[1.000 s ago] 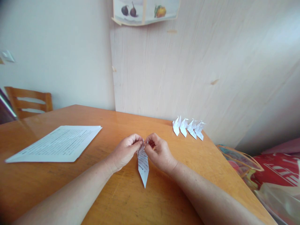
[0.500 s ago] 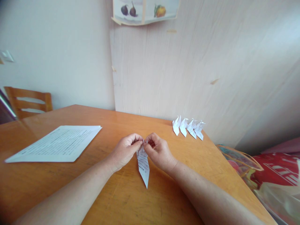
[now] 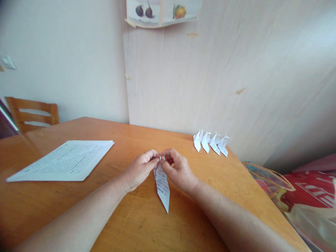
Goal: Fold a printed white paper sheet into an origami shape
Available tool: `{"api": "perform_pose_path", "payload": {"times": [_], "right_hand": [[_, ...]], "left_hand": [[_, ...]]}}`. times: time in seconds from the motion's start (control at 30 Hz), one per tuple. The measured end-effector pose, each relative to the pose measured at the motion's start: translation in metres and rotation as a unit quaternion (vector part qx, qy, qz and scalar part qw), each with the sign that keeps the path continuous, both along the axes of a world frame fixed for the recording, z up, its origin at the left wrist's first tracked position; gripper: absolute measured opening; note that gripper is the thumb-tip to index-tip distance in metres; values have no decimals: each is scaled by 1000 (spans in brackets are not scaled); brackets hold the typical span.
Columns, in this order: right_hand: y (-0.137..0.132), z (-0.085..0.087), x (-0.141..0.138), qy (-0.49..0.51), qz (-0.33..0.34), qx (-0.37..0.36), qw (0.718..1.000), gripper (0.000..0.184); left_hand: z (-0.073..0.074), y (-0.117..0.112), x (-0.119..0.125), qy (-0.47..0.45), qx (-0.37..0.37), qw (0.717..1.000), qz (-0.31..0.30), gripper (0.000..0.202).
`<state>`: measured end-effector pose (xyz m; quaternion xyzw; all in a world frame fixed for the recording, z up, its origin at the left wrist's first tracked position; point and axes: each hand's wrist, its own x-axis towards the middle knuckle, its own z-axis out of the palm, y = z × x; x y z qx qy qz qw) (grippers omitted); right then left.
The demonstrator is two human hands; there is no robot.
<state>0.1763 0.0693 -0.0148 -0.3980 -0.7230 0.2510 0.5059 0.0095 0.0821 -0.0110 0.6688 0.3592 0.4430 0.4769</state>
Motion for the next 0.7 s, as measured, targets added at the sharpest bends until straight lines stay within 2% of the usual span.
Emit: {"api": "perform_pose_path", "payload": {"times": [0.33,0.7], "right_hand": [[-1,1,-1,-17,-25,20,999,4],[-3,1,2,-59,-24,68,996,8]], "left_hand": [[-1,0,1,7,-12,1000,15,20],[0,-1,2,-11,-33,999,11,18]]}}
